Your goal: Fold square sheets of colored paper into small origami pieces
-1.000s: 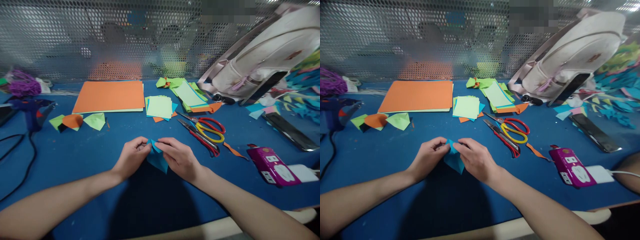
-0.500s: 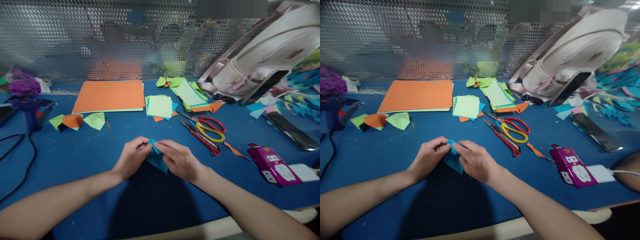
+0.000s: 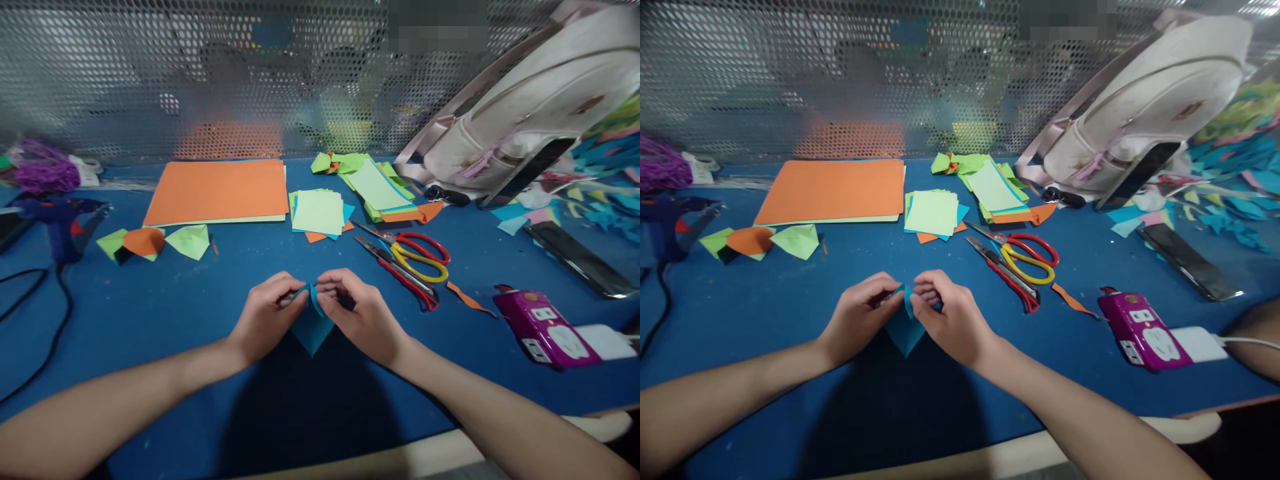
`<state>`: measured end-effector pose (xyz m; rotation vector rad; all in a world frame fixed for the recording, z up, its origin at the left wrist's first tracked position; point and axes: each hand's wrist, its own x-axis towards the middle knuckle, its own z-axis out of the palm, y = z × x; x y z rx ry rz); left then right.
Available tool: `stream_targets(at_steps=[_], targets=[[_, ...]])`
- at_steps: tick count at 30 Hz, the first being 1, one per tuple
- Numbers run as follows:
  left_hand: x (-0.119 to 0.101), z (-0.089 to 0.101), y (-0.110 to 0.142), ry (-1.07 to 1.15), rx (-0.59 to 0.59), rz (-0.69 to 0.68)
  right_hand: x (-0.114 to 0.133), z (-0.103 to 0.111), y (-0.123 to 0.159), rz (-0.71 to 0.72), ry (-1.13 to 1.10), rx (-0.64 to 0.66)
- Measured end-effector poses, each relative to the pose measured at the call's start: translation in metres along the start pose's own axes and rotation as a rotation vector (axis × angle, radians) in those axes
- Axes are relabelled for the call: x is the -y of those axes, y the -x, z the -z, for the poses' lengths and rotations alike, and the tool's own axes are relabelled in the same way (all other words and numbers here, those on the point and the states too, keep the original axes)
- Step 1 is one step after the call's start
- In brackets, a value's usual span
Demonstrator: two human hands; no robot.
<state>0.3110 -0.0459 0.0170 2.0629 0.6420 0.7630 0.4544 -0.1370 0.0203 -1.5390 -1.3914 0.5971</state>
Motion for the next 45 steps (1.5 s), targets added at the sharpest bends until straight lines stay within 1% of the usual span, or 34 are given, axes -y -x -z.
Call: stream_targets(at_steps=[3, 6, 13, 19, 22, 24, 25, 27, 29, 31, 33, 37, 39, 42, 45], targets=[[0.0006, -0.0003, 0.0020, -0.009, 0.013, -0.049, -0.0006, 0.0008, -0.0011, 0.027, 0.023, 0.010], [0.0015, -0.0004, 0.0041, -0.017, 0.018, -0.063, -0.0009, 0.0020, -0.0023, 0.075, 0.070, 0.014], [0.0014, 0.0000, 0.0053, -0.010, 0.030, -0.011, -0.0019, 0.0023, -0.0025, 0.132, 0.097, -0.004], [-0.0012, -0.0020, 0.0050, 0.085, 0.050, 0.030, -0.0040, -0.0006, -0.0013, 0.201, 0.160, -0.038], [-0.0015, -0.0022, 0.0052, 0.093, 0.042, 0.029, -0.0040, -0.0018, -0.0008, 0.238, 0.175, -0.034], [-0.0020, -0.0013, 0.0044, 0.085, 0.030, 0.032, -0.0029, -0.0012, -0.0009, 0.216, 0.157, -0.026], [-0.0026, -0.0007, 0.0036, 0.080, 0.018, 0.042, -0.0021, -0.0004, -0.0010, 0.180, 0.137, -0.028], [-0.0042, 0.0006, 0.0014, 0.064, -0.022, 0.092, -0.0004, 0.0020, -0.0013, 0.087, 0.077, -0.025], [-0.0057, 0.0015, -0.0010, 0.043, -0.070, 0.183, 0.0008, 0.0039, -0.0014, 0.030, 0.017, -0.003], [-0.0065, 0.0017, -0.0030, 0.041, -0.098, 0.296, 0.0005, 0.0041, -0.0011, 0.028, -0.014, 0.023], [-0.0062, 0.0011, -0.0038, 0.076, -0.097, 0.378, -0.0014, 0.0024, -0.0008, 0.029, -0.008, 0.004], [-0.0046, -0.0012, -0.0029, 0.143, -0.067, 0.432, -0.0053, -0.0007, -0.0010, -0.026, 0.055, -0.073], [-0.0045, -0.0020, -0.0021, 0.149, -0.064, 0.460, -0.0051, -0.0007, -0.0012, -0.019, 0.084, -0.088], [-0.0053, -0.0022, -0.0012, 0.152, -0.071, 0.494, -0.0029, -0.0003, -0.0005, 0.021, 0.102, -0.089], [-0.0053, -0.0011, -0.0014, 0.156, -0.080, 0.502, -0.0013, -0.0004, 0.0007, 0.035, 0.103, -0.062]])
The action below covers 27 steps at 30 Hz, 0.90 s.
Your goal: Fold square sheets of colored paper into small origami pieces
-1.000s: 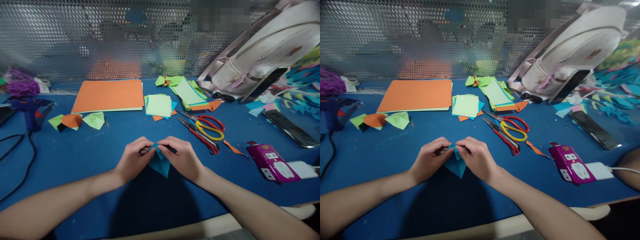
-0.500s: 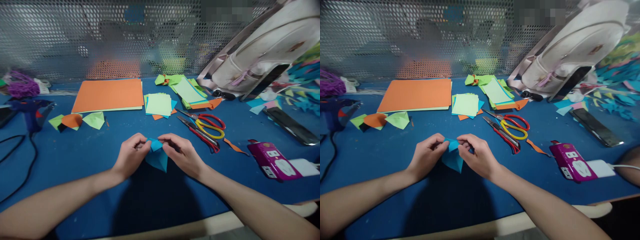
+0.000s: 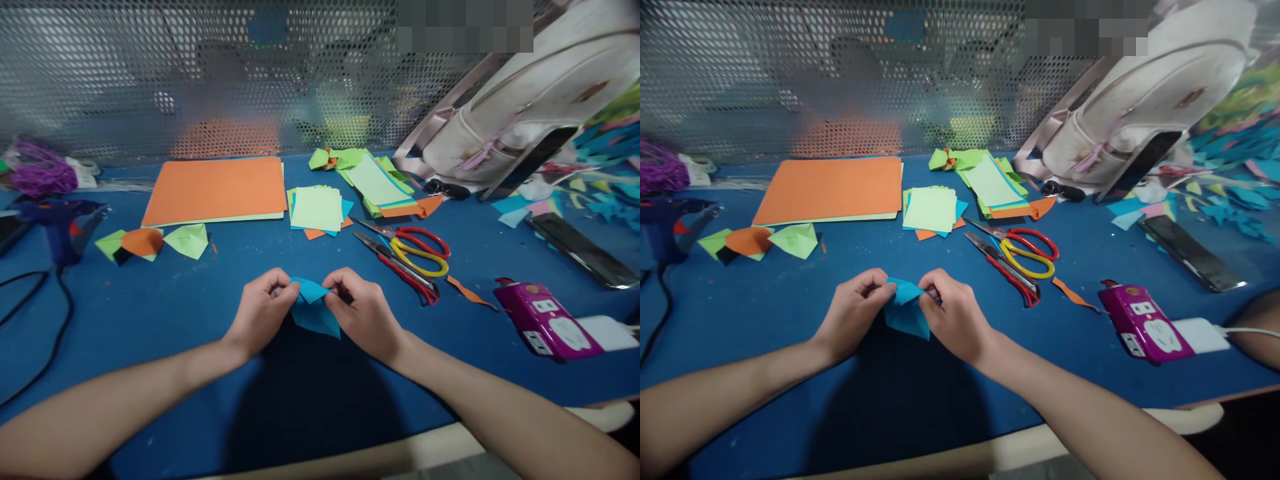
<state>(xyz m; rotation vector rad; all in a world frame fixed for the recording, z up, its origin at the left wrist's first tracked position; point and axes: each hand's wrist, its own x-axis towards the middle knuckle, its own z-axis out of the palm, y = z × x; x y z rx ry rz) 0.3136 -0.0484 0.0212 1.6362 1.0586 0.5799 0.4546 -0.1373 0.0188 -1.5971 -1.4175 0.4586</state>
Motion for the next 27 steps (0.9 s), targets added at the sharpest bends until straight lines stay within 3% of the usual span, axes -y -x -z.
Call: stream_targets(at_steps=[9, 13, 17, 27], targets=[[0.002, 0.000, -0.001, -0.029, 0.001, -0.030, -0.004, -0.001, 0.000, 0.086, 0.066, -0.004], [0.003, 0.000, 0.002, -0.031, 0.120, -0.177, -0.004, -0.002, 0.000, 0.047, 0.036, -0.011], [0.005, 0.002, 0.003, -0.027, 0.134, -0.241, -0.004, -0.002, 0.001, 0.027, 0.034, 0.010], [0.002, 0.002, 0.001, -0.104, 0.113, -0.295, -0.010, -0.001, -0.001, 0.211, 0.090, -0.012]])
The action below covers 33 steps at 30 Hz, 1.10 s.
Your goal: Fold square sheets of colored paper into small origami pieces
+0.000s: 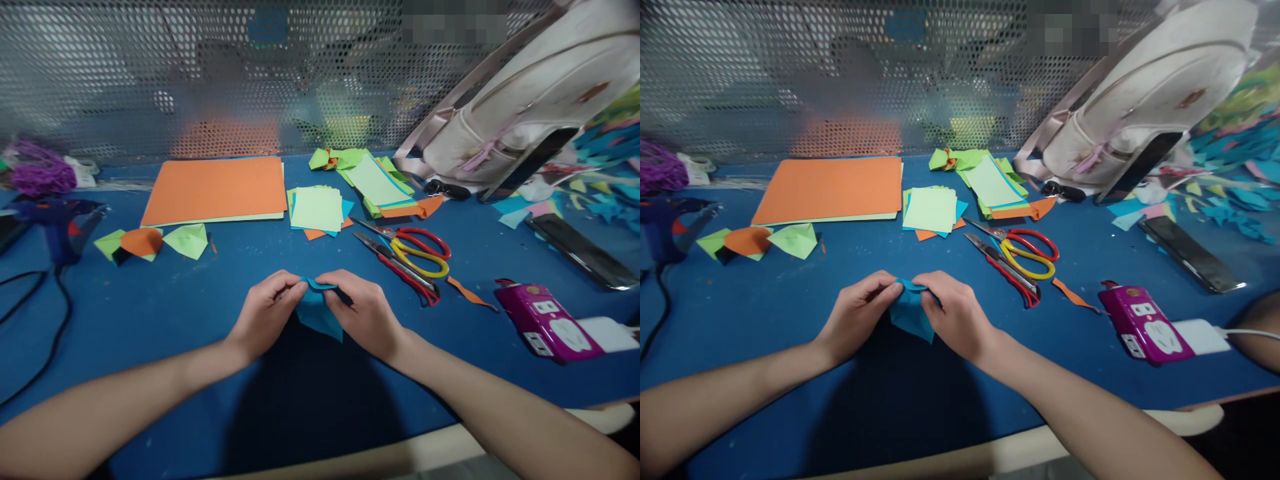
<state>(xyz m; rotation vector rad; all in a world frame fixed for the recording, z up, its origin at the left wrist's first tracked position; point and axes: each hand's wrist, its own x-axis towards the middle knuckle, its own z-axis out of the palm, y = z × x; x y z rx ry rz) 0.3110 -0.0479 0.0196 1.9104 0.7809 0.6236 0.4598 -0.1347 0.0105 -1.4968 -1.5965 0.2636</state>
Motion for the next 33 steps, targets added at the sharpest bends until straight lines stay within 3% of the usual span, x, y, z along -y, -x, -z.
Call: stream_targets(at_steps=[7, 13, 19, 25, 33], targets=[[-0.0006, 0.0007, -0.0012, 0.044, 0.006, 0.003, -0.0024, -0.0008, 0.0021, 0.095, -0.056, -0.002], [-0.0040, 0.0004, -0.0025, 0.163, 0.010, 0.210, -0.0025, 0.0035, 0.0013, 0.205, 0.247, -0.014], [-0.0053, -0.0016, -0.0038, 0.303, -0.013, 0.322, 0.0003, 0.0043, -0.0004, 0.292, 0.345, 0.014], [-0.0033, -0.0023, -0.0039, 0.334, -0.008, 0.332, 0.0017, 0.0050, -0.0012, 0.305, 0.318, 0.034], [-0.0043, -0.0012, -0.0035, 0.203, -0.022, 0.285, 0.0010, 0.0035, 0.0000, 0.187, 0.302, 0.108]])
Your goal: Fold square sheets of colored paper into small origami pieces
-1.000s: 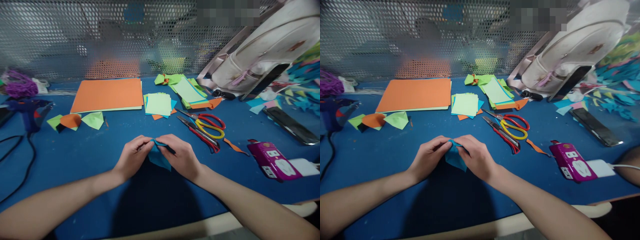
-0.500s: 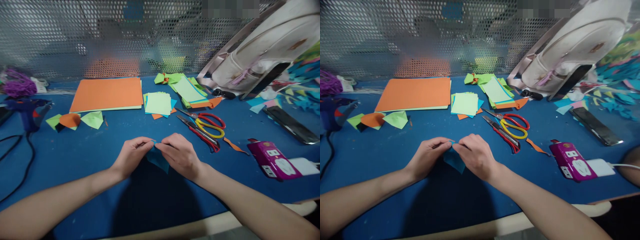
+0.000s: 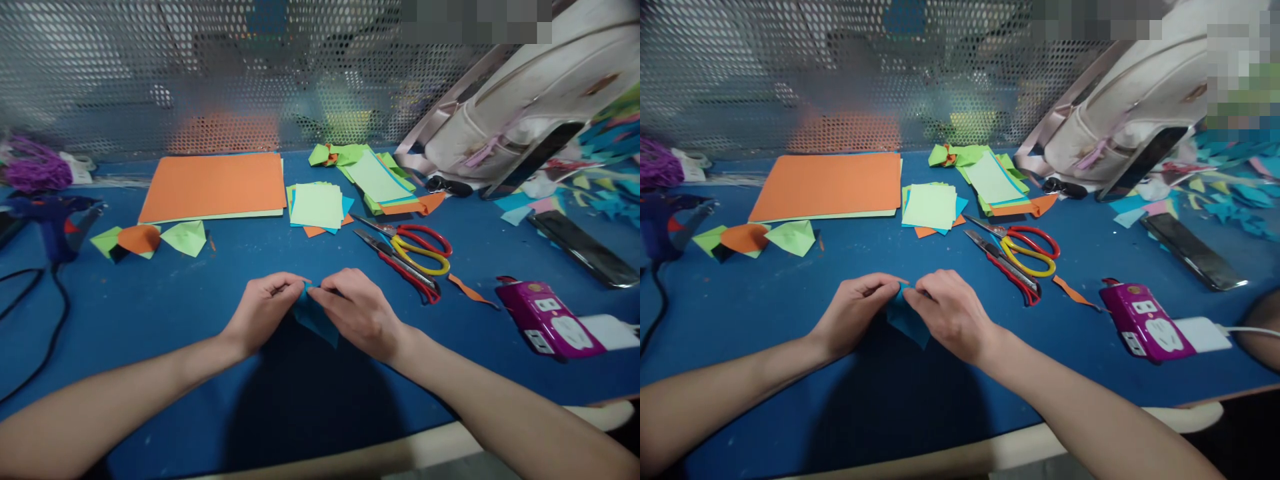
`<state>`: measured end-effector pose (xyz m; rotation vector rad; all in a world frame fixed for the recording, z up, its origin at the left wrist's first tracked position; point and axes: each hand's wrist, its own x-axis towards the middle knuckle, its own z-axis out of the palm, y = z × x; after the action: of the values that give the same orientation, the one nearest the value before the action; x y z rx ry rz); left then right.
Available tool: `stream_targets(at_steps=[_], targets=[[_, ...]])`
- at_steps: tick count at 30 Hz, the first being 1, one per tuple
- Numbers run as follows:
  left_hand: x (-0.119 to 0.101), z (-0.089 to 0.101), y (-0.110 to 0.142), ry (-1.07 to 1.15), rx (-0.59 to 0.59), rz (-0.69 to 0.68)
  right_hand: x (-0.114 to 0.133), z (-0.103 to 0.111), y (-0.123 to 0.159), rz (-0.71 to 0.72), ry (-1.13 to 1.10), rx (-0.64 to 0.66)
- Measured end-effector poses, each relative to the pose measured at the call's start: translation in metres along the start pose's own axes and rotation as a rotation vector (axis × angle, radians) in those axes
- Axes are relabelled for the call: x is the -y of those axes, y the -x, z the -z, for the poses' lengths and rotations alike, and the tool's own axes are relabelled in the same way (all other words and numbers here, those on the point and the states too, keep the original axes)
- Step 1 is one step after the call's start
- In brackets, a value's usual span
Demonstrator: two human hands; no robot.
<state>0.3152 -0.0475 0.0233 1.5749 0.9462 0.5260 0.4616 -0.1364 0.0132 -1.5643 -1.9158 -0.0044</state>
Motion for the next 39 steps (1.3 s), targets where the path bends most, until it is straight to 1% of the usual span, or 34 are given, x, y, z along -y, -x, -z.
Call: stream_targets(at_steps=[3, 7, 8, 13, 16, 21, 30, 33, 36, 39], targets=[[0.0006, 0.0004, 0.0003, -0.031, -0.012, -0.005, -0.0005, -0.0003, 0.0006, 0.009, 0.021, 0.023], [-0.0012, 0.0012, 0.0008, -0.073, -0.023, -0.033, -0.0015, 0.0005, 0.0017, 0.126, 0.063, 0.044], [-0.0016, 0.0014, 0.0008, -0.085, -0.028, -0.038, -0.0016, 0.0004, 0.0020, 0.133, 0.061, 0.048], [-0.0005, 0.0015, -0.0001, -0.102, -0.031, -0.065, -0.0013, -0.0031, 0.0028, 0.040, 0.024, 0.052], [0.0014, 0.0014, -0.0008, -0.089, -0.041, -0.078, -0.0013, -0.0034, 0.0021, 0.087, 0.082, 0.056], [0.0025, 0.0013, -0.0016, -0.066, -0.044, -0.082, -0.0010, 0.0006, -0.0008, 0.192, 0.153, 0.025], [0.0021, 0.0006, -0.0007, 0.036, -0.069, -0.025, -0.0003, 0.0057, -0.0009, 0.207, 0.108, 0.028], [0.0030, 0.0002, -0.0008, 0.055, -0.074, -0.025, 0.0007, 0.0057, -0.0005, 0.158, 0.022, 0.005], [0.0045, 0.0005, -0.0012, 0.034, -0.067, -0.050, 0.0011, 0.0028, 0.0000, 0.055, -0.087, 0.011], [0.0061, 0.0017, -0.0010, 0.022, -0.045, -0.081, 0.0016, -0.0012, 0.0005, -0.016, -0.234, -0.002]])
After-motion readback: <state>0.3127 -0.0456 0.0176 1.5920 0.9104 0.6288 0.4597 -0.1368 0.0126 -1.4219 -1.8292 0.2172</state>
